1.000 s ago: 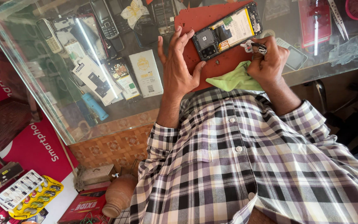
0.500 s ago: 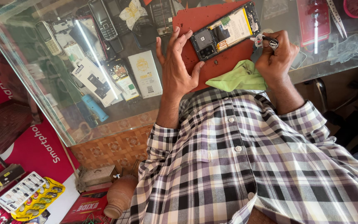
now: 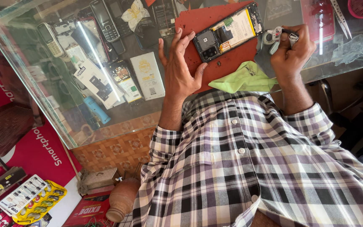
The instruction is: The person disassembles a mobile phone using a screwdriver, applies adhesive from a tube to the chassis, and installs a replacement internal component.
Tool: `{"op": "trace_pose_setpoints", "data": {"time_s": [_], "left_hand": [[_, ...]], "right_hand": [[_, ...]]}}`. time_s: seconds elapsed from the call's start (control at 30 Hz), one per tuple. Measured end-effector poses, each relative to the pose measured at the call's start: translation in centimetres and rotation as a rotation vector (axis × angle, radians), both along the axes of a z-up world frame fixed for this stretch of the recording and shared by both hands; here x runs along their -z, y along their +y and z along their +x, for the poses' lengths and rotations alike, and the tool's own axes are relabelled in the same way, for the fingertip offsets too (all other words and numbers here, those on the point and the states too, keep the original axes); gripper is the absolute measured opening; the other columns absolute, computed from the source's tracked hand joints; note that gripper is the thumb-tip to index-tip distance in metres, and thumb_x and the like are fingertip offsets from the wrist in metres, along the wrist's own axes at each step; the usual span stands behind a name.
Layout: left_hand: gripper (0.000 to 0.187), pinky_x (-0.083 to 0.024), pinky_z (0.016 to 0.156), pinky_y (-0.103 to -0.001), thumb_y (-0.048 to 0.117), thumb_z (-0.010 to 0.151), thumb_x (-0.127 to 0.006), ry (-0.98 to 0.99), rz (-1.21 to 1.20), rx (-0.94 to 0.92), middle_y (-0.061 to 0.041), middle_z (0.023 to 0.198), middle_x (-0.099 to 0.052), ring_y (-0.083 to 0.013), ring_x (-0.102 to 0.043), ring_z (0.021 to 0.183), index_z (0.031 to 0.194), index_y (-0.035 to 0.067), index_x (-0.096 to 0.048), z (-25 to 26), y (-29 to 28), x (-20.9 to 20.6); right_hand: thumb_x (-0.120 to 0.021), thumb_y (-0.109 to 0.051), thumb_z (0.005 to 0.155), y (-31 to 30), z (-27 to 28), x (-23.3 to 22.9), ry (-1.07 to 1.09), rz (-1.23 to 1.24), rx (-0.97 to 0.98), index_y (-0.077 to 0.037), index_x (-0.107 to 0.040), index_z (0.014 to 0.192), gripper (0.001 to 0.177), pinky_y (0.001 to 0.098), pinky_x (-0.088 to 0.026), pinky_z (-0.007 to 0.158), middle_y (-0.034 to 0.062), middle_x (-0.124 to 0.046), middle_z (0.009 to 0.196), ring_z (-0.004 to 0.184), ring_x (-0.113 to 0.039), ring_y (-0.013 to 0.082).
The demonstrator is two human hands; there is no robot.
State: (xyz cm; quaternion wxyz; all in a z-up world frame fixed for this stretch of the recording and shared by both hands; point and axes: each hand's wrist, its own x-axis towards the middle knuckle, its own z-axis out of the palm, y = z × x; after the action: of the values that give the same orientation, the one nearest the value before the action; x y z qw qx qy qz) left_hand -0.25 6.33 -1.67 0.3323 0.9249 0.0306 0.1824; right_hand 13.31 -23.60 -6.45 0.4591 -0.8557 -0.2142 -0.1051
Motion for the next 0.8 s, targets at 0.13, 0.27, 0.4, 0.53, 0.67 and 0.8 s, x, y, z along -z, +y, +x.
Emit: {"op": "trace_pose_setpoints", "data": {"time_s": [0.13,0.27,0.4,0.53,0.67,0.8], "left_hand": [[0.092,-0.001,0.133,-0.061,0.048,0.091,-0.084,-0.007,0.01,-0.015,-0.009,0.153,-0.054,-0.0235,-0.029,0.156,0.153,0.008,-0.029,0.2,-0.1,-0.2],[0.08,-0.002,0.136,-0.059,0.039,0.099,-0.081,0.024,0.012,-0.03,-0.006,0.155,-0.056,-0.0217,-0.031,0.158,0.153,0.009,-0.03,0.2,-0.3,-0.2],[0.08,-0.003,0.136,-0.058,0.037,0.099,-0.081,0.02,0.012,-0.035,-0.006,0.155,-0.055,-0.0211,-0.031,0.159,0.153,0.008,-0.03,0.2,-0.3,0.0],[0.081,-0.004,0.137,-0.058,0.036,0.1,-0.081,0.009,0.018,-0.034,-0.007,0.156,-0.054,-0.0218,-0.029,0.159,0.153,0.008,-0.028,0.2,-0.2,0.4],[0.082,-0.004,0.136,-0.058,0.036,0.099,-0.081,0.025,-0.01,-0.035,-0.008,0.158,-0.052,-0.0218,-0.029,0.159,0.154,0.008,-0.028,0.1,-0.2,0.3],[0.081,-0.004,0.136,-0.059,0.037,0.099,-0.08,0.026,-0.006,-0.038,-0.007,0.158,-0.052,-0.0218,-0.029,0.159,0.154,0.008,-0.027,0.1,-0.3,0.2]], "right_hand": [[-0.059,0.005,0.116,0.1,2.1,0.8,0.053,0.203,-0.061,0.002,-0.064,0.117,0.006,0.0282,-0.051,0.056,0.0142,-0.072,0.091,0.066,-0.067,0.0175],[-0.053,0.006,0.112,0.4,3.5,-3.3,0.041,0.099,-0.227,0.004,-0.058,0.128,0.017,0.0316,-0.054,0.07,0.0142,-0.072,0.098,0.081,-0.071,0.0192],[-0.061,0.003,0.114,3.0,4.7,-6.0,-0.01,-0.193,-0.265,-0.002,-0.059,0.125,0.013,0.0344,-0.053,0.067,0.0107,-0.077,0.101,0.076,-0.075,0.0219],[-0.062,0.009,0.103,4.5,5.4,-6.9,-0.167,-0.265,-0.265,0.001,-0.055,0.122,0.021,0.0424,-0.052,0.069,0.0125,-0.075,0.101,0.078,-0.072,0.0322],[-0.061,0.009,0.102,4.4,6.1,-5.7,-0.149,-0.31,-0.265,0.0,-0.054,0.122,0.023,0.0438,-0.053,0.073,0.0101,-0.075,0.103,0.078,-0.072,0.0313],[-0.061,0.01,0.1,4.1,6.5,-4.3,-0.183,-0.314,-0.267,-0.001,-0.055,0.121,0.025,0.0436,-0.053,0.073,0.0099,-0.074,0.1,0.081,-0.072,0.0318]]}}
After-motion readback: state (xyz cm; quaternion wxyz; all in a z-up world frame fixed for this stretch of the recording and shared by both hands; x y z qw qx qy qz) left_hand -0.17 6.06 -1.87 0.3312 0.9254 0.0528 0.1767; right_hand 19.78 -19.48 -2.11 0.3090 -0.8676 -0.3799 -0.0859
